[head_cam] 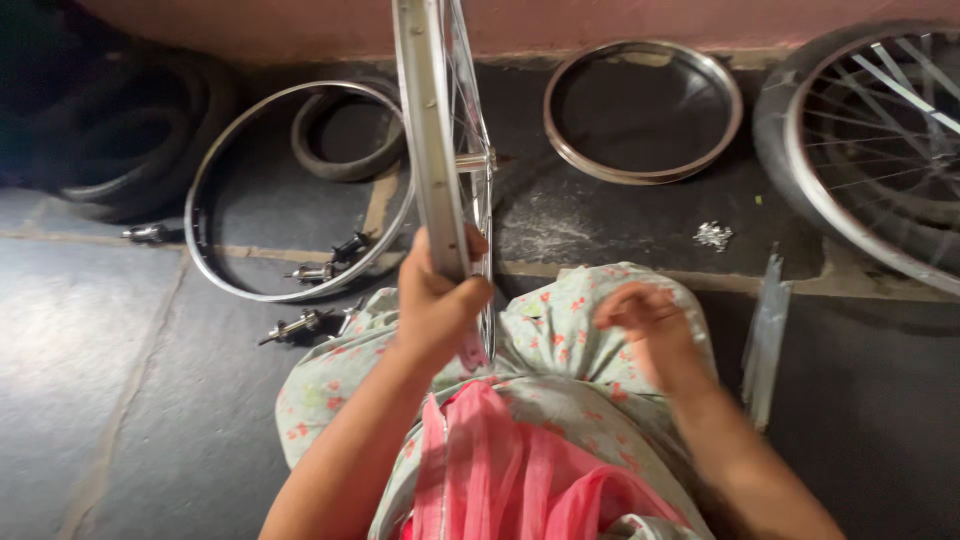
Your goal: The person inserts metal spokes into a bicycle wheel rim and hub, threading each spoke through the rim holes and into the hub. The person rotates the wheel to access different spoke positions and continues inserting spokes one at a time.
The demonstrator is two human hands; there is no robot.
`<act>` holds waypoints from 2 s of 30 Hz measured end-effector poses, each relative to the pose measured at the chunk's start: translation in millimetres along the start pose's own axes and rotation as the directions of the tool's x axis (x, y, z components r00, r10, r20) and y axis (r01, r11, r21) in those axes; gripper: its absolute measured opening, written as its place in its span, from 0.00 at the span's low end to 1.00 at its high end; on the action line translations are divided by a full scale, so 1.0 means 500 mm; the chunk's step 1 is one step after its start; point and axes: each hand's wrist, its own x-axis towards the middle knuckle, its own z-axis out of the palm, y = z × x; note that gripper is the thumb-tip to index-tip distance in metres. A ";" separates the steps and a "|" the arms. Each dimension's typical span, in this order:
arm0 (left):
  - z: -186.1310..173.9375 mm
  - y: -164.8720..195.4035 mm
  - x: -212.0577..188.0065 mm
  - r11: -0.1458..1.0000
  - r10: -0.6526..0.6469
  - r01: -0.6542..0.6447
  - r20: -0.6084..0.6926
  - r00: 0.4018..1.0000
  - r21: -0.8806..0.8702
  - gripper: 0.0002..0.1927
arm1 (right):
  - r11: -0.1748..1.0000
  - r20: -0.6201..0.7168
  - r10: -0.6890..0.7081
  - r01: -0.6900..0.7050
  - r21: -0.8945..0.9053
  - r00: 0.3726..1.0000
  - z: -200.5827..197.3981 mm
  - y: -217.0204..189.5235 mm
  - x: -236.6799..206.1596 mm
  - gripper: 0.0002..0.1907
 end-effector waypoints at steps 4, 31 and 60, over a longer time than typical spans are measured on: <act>0.094 0.005 -0.010 0.991 0.129 -0.128 -0.017 0.992 0.050 0.15 | 0.935 0.333 0.020 0.100 -0.341 0.943 0.176 -0.024 -0.040 0.03; 0.007 -0.053 -0.028 0.907 0.414 -0.400 0.437 0.798 -0.129 0.16 | 0.931 0.460 0.267 -0.103 -0.352 0.846 0.197 0.011 -0.024 0.06; -0.014 -0.177 0.067 0.800 0.277 0.126 0.547 0.790 -0.587 0.12 | 0.423 0.285 -0.370 0.433 -0.796 0.884 0.294 -0.243 0.006 0.07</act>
